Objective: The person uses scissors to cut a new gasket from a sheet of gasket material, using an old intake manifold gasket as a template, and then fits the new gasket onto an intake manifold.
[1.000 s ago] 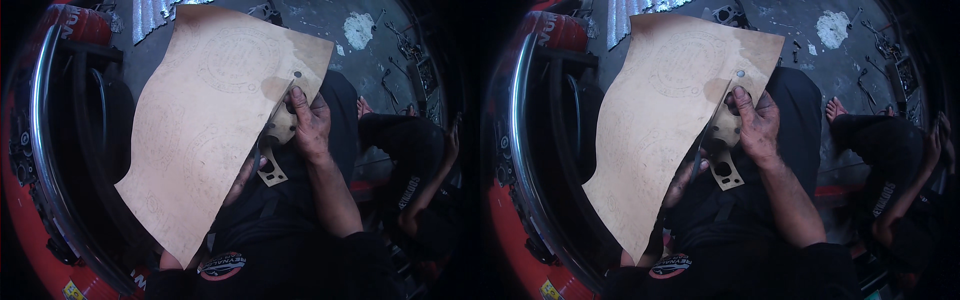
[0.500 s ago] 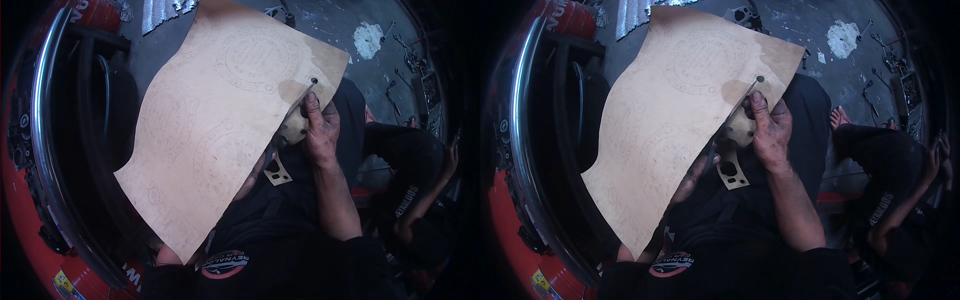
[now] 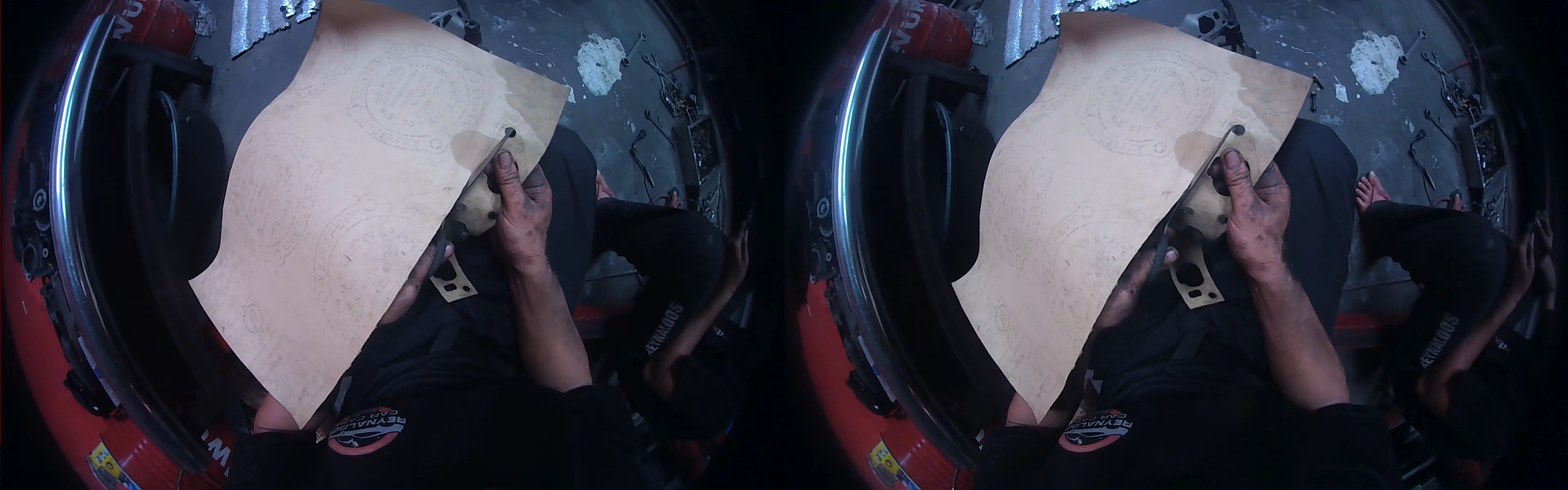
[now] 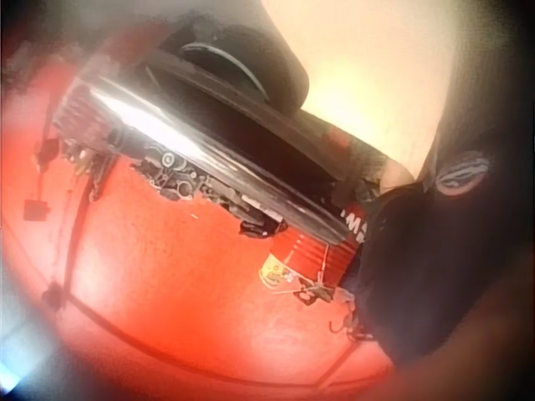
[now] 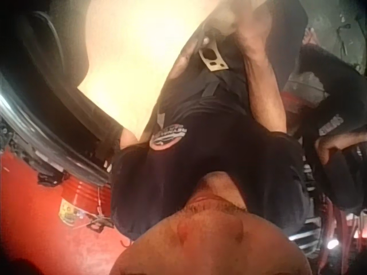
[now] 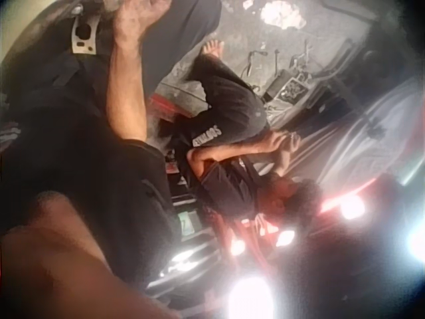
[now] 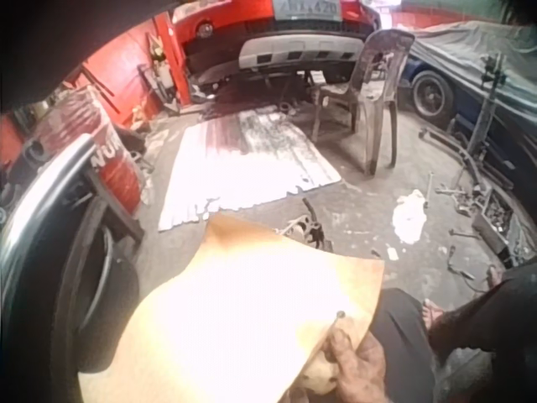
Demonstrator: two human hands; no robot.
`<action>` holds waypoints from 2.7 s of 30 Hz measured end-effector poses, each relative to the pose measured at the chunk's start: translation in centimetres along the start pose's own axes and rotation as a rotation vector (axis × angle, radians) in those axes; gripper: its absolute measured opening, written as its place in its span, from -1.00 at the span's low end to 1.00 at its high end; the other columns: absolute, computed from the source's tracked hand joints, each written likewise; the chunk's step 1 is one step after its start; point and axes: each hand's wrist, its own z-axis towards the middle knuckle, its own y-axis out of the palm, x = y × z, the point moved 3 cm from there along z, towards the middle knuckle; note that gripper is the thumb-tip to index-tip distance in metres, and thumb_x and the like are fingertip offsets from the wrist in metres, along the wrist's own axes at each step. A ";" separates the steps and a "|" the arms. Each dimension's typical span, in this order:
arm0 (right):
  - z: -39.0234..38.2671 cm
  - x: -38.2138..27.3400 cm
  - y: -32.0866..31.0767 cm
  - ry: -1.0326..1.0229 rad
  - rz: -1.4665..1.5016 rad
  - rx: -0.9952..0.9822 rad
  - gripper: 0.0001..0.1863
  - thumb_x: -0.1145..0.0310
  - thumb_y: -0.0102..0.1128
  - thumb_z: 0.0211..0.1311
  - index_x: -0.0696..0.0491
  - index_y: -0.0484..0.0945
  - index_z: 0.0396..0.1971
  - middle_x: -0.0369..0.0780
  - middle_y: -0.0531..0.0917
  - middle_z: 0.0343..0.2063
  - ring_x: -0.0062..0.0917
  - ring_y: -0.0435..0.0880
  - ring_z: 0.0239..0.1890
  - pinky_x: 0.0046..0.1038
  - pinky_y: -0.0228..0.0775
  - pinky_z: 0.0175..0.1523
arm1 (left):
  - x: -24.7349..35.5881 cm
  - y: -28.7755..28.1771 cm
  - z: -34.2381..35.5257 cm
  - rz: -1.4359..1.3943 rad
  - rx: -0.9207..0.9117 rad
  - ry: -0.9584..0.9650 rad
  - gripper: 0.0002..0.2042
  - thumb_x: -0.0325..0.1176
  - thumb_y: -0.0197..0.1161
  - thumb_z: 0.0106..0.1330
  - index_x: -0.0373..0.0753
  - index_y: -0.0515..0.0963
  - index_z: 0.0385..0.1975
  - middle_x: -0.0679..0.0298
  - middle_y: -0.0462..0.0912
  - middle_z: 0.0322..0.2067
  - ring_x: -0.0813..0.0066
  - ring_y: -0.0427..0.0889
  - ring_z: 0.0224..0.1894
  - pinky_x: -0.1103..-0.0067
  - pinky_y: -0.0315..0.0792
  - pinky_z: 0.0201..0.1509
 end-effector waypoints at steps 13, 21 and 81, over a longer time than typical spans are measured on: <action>-0.2 -0.2 0.5 0.003 -0.025 -0.015 -0.76 0.22 0.22 0.41 0.11 0.59 -0.15 -0.36 0.65 -0.38 -0.74 0.55 -0.33 -0.62 0.39 -0.19 | 2.3 -1.4 1.1 -0.101 -0.050 -0.374 -0.68 -0.24 0.32 0.35 -0.29 0.60 0.00 0.20 0.69 -0.11 0.43 0.65 -0.07 0.53 0.51 0.03; -0.2 -0.1 0.5 -0.002 0.051 -0.027 -0.78 0.24 0.22 0.41 0.10 0.60 -0.17 -0.35 0.67 -0.40 -0.74 0.56 -0.36 -0.60 0.43 -0.20 | 2.9 -0.9 0.4 -0.006 -0.077 -0.623 -0.51 0.00 0.20 0.38 -0.21 0.48 0.16 0.31 0.49 0.11 0.49 0.41 0.21 0.54 0.16 0.35; -0.5 0.6 0.1 0.024 -0.022 -0.028 -0.75 0.22 0.21 0.41 0.09 0.58 -0.13 -0.36 0.66 -0.38 -0.74 0.55 -0.34 -0.62 0.40 -0.18 | 1.2 0.5 1.8 -0.109 -0.030 -0.449 -0.63 -0.14 0.08 0.51 -0.31 0.56 0.06 0.18 0.68 -0.13 0.43 0.59 -0.01 0.43 0.40 0.19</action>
